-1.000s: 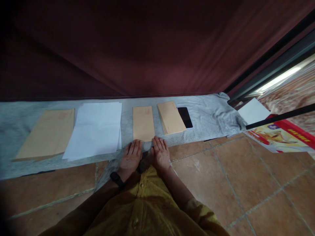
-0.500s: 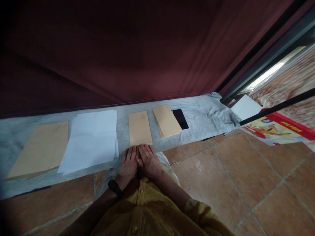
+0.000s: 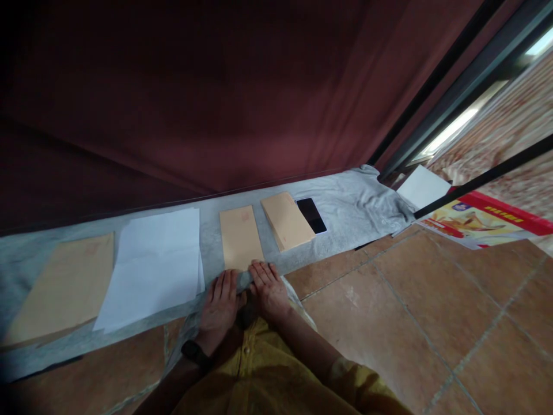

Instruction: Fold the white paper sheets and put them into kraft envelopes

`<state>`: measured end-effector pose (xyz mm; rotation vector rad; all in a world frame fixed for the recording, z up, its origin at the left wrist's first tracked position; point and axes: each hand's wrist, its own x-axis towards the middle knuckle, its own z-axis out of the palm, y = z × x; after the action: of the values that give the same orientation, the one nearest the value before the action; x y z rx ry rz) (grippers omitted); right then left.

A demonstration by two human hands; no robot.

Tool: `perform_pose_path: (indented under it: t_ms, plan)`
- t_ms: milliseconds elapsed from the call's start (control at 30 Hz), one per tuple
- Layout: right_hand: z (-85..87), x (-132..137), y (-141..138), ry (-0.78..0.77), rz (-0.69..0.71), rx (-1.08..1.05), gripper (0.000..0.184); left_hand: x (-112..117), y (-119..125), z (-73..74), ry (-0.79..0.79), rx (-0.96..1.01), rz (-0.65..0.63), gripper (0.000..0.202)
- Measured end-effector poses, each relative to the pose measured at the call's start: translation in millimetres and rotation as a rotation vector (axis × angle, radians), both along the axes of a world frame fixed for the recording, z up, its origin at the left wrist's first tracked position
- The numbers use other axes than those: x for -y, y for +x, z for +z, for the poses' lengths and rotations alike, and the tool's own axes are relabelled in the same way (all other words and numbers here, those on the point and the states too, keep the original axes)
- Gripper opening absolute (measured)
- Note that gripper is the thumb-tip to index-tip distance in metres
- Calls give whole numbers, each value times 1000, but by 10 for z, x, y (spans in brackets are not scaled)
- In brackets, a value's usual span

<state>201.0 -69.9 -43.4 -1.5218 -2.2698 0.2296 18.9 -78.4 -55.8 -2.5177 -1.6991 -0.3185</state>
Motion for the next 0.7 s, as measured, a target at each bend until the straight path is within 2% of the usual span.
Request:
perform_pose_path:
  t_ms: [167, 300, 467, 567, 700]
  plan:
    - [-22, 17, 101, 37, -32, -19, 57, 29, -52, 79, -20, 38, 27, 60]
    - [-10, 22, 110, 35, -33, -22, 57, -30, -122, 176, -88, 185, 27, 57]
    - [19, 19, 74, 24, -55, -38, 53, -308, -137, 253, -81, 336, 175, 44]
    - [14, 15, 68, 31, -56, -38, 54, -493, -92, 288, -104, 289, 277, 46]
    - [-4, 2, 68, 35, -52, -12, 55, -621, -44, 305, -147, 236, 302, 46]
